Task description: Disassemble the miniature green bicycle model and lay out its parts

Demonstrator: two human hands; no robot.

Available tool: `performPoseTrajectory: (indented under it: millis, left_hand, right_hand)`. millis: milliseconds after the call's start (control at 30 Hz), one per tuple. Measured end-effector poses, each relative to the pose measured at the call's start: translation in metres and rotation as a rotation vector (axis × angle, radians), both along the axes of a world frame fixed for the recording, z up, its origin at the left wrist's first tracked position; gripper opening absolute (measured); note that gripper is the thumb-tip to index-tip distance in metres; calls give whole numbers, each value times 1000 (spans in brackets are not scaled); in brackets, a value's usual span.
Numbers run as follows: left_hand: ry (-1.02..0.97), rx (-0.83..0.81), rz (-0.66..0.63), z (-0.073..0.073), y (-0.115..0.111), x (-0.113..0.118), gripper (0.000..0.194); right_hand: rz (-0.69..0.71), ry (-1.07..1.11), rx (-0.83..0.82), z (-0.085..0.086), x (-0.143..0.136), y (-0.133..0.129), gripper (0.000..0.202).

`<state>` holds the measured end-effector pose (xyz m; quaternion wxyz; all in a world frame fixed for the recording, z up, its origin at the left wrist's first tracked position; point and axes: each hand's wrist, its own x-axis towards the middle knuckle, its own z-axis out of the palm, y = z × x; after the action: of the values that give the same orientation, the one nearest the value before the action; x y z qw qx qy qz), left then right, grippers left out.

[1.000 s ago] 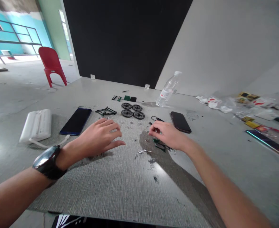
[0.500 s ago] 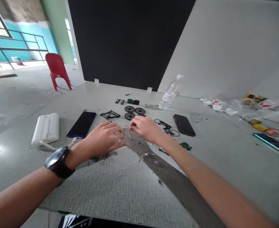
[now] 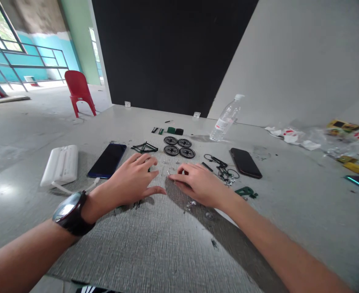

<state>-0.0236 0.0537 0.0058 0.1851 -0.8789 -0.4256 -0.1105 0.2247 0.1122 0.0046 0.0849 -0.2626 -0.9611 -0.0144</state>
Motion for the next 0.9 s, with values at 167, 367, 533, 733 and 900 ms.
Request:
performPoseTrajectory:
  millis: [167, 367, 533, 733, 900]
  left_hand:
    - [8, -3, -7, -1, -1, 1, 58]
    - [22, -31, -3, -4, 1, 0, 63]
    - [39, -52, -4, -8, 3, -1, 67]
    - [26, -42, -19, -11, 3, -2, 65]
    - [29, -73, -12, -9, 3, -1, 66]
  right_hand:
    - [-28, 24, -24, 1, -7, -4, 34]
    - [-52, 26, -40, 1, -10, -2, 36]
    - [-68, 38, -59, -2, -12, 1, 36]
    - [-84, 67, -81, -4, -13, 4, 39]
    - [-78, 65, -82, -3, -13, 3, 40]
